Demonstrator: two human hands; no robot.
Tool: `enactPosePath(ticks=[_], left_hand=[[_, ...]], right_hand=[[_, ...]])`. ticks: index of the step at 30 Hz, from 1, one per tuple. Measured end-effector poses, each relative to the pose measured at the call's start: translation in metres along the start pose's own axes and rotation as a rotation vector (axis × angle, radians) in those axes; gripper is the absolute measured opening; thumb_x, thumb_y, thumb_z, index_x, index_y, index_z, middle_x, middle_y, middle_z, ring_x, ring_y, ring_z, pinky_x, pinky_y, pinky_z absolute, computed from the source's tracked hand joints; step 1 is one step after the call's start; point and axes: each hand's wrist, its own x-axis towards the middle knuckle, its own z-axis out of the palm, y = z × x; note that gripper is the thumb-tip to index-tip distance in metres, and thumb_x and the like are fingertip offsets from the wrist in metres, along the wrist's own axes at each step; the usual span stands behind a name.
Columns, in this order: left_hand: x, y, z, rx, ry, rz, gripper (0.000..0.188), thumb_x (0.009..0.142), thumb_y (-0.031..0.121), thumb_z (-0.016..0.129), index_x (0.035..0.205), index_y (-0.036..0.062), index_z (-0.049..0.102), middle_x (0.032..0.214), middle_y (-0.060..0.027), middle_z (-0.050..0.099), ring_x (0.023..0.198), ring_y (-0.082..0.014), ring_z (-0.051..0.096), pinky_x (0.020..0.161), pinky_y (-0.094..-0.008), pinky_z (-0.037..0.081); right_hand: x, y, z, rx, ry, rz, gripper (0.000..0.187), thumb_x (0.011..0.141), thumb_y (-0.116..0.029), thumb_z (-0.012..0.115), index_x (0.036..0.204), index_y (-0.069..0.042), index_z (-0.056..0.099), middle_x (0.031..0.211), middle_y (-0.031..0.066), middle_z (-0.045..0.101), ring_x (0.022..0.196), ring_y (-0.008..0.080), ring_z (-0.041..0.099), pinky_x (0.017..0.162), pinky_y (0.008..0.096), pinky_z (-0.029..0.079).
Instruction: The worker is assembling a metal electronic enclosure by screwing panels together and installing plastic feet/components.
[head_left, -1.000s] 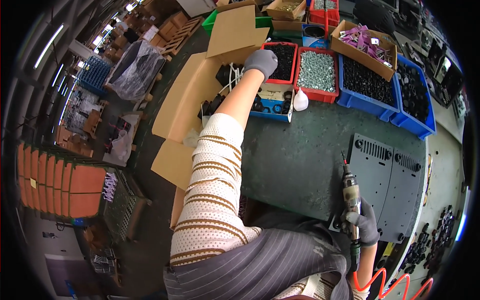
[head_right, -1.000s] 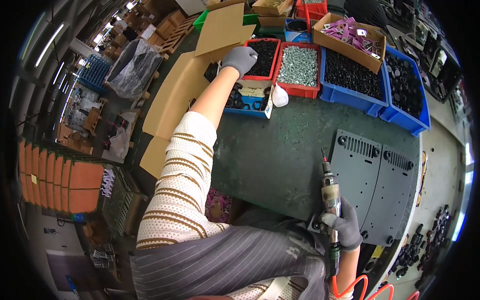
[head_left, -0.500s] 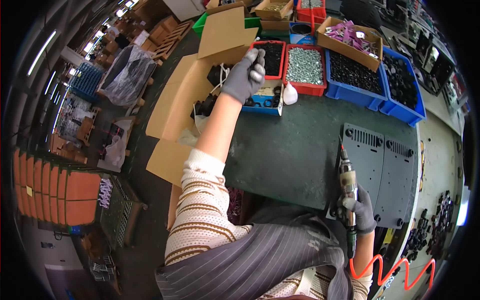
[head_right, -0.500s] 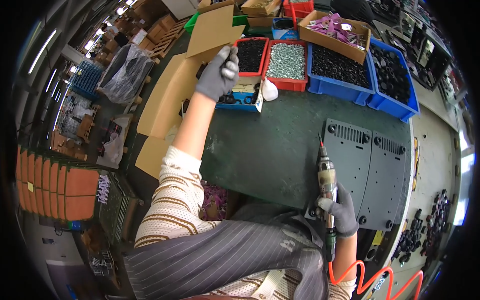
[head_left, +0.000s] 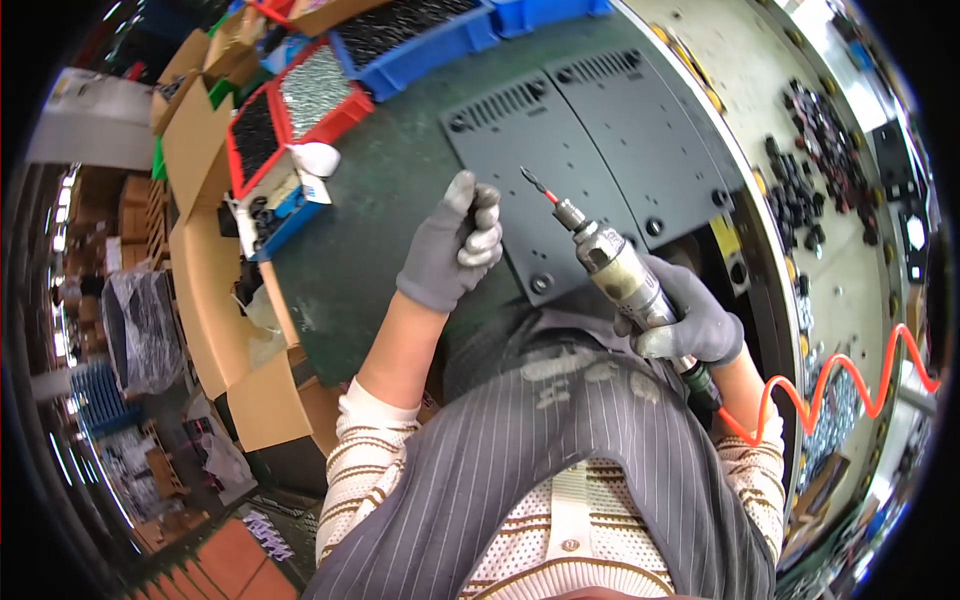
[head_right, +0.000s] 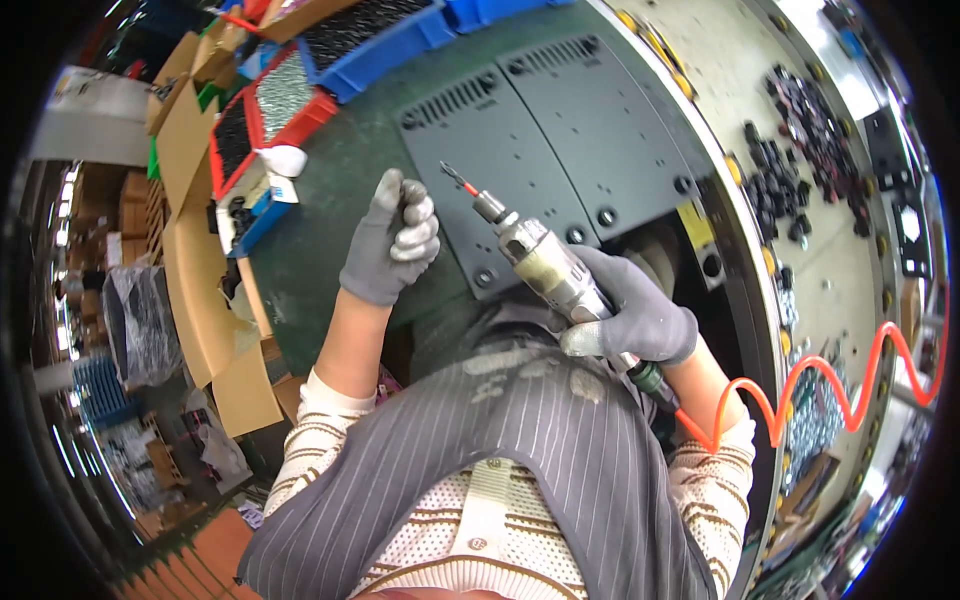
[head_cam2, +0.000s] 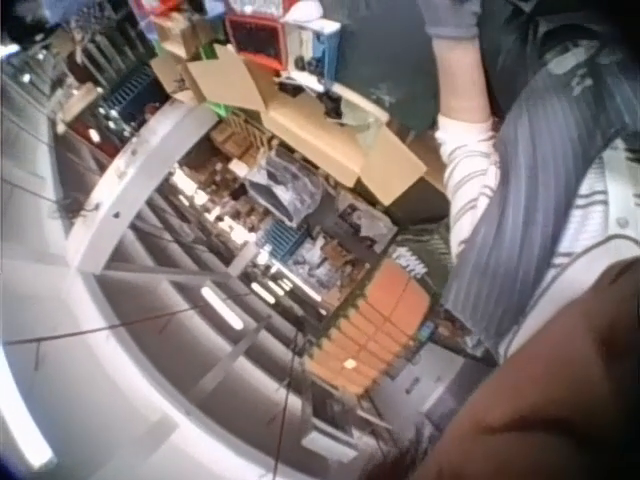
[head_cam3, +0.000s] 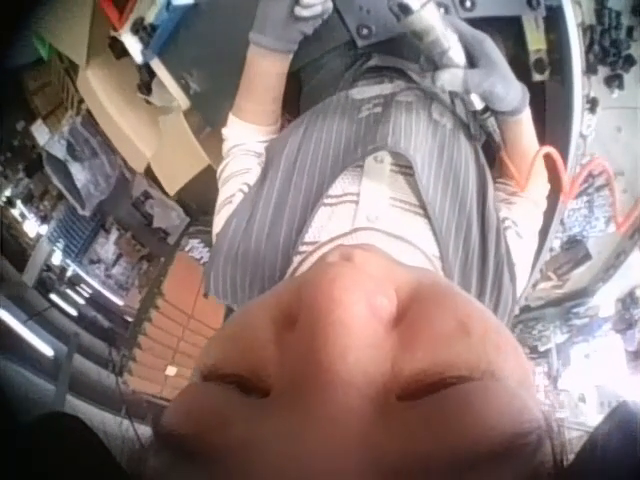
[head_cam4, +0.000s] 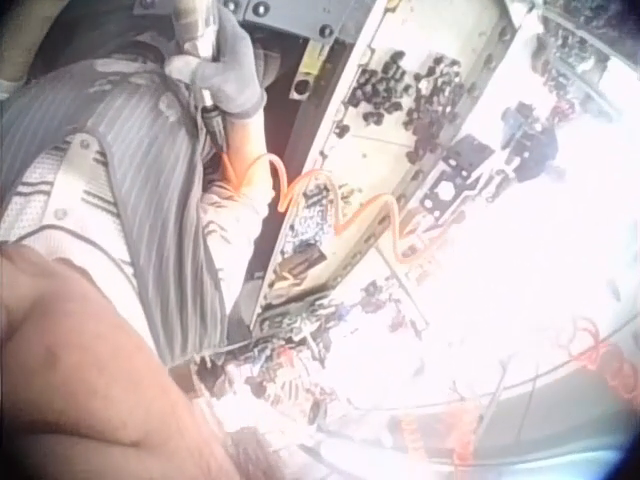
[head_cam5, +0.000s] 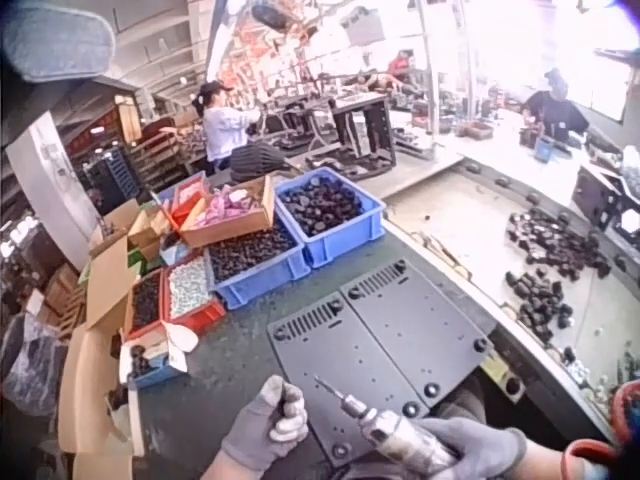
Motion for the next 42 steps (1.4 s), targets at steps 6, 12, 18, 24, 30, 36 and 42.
enactPosePath(ticks=[6,12,18,24,30,36,42], left_hand=[[0.041,-0.043,0.029,-0.093,0.062,-0.129,0.026,0.097,0.023,0.046,0.107,0.0013,0.057,0.080,-0.0061,0.064,0.051,-0.0058,0.043,0.039,-0.0162,0.035],[0.050,-0.065,0.048,0.041,0.095,-0.116,0.026,0.097,0.021,0.047,0.106,-0.0011,0.057,0.076,-0.0048,0.062,0.051,-0.0064,0.044,0.040,-0.0173,0.034],[0.053,-0.074,0.065,0.664,0.263,0.000,0.021,0.093,0.019,0.056,0.095,-0.0013,0.062,0.067,-0.0011,0.058,0.047,-0.0023,0.043,0.039,-0.0149,0.031],[0.064,-0.074,0.076,0.862,0.238,-0.088,0.024,0.092,0.021,0.057,0.095,-0.0025,0.061,0.063,0.0010,0.053,0.045,-0.0034,0.039,0.041,-0.0177,0.029],[0.075,-0.075,0.066,0.497,0.180,-0.092,0.024,0.092,0.011,0.052,0.111,-0.0039,0.054,0.092,-0.0121,0.058,0.074,-0.0118,0.055,0.057,-0.0198,0.044],[0.071,-0.042,0.020,-0.038,0.268,0.088,0.031,0.084,-0.012,0.034,0.110,-0.0064,0.051,0.110,-0.0219,0.055,0.103,-0.0324,0.058,0.093,-0.0418,0.051],[0.076,-0.044,0.016,-0.059,0.254,0.007,0.027,0.095,0.004,0.036,0.117,-0.0034,0.051,0.109,-0.0195,0.058,0.095,-0.0267,0.062,0.081,-0.0362,0.056]], right_hand=[[-0.039,0.019,-0.010,-0.034,0.114,-0.061,0.078,0.061,-0.022,0.083,0.124,0.004,0.046,0.090,0.0028,0.057,0.079,0.0093,0.053,0.074,0.0236,0.045],[-0.060,0.043,-0.020,0.088,0.080,-0.069,0.075,0.064,-0.025,0.082,0.124,0.004,0.046,0.087,0.0015,0.056,0.078,0.0098,0.053,0.073,0.0247,0.044],[-0.070,0.053,-0.031,-0.022,0.077,-0.055,0.075,0.064,-0.023,0.080,0.125,0.003,0.045,0.094,0.0041,0.056,0.083,0.0100,0.052,0.077,0.0253,0.044],[-0.069,0.079,-0.040,0.173,0.068,-0.146,0.078,0.063,-0.024,0.080,0.126,0.004,0.045,0.093,0.0035,0.056,0.082,0.0102,0.053,0.074,0.0256,0.045],[-0.080,0.088,-0.042,-0.020,0.170,-0.104,0.081,0.062,-0.036,0.080,0.124,0.003,0.046,0.084,0.0041,0.059,0.073,0.0109,0.056,0.069,0.0257,0.046],[-0.107,0.110,-0.047,-0.117,0.251,-0.010,0.079,0.063,-0.039,0.078,0.123,0.003,0.048,0.087,0.0065,0.061,0.075,0.0136,0.059,0.070,0.0267,0.047],[-0.095,0.132,-0.048,-0.085,0.391,-0.089,0.075,0.064,-0.034,0.078,0.123,0.002,0.049,0.092,0.0087,0.060,0.082,0.0143,0.057,0.076,0.0281,0.046]])
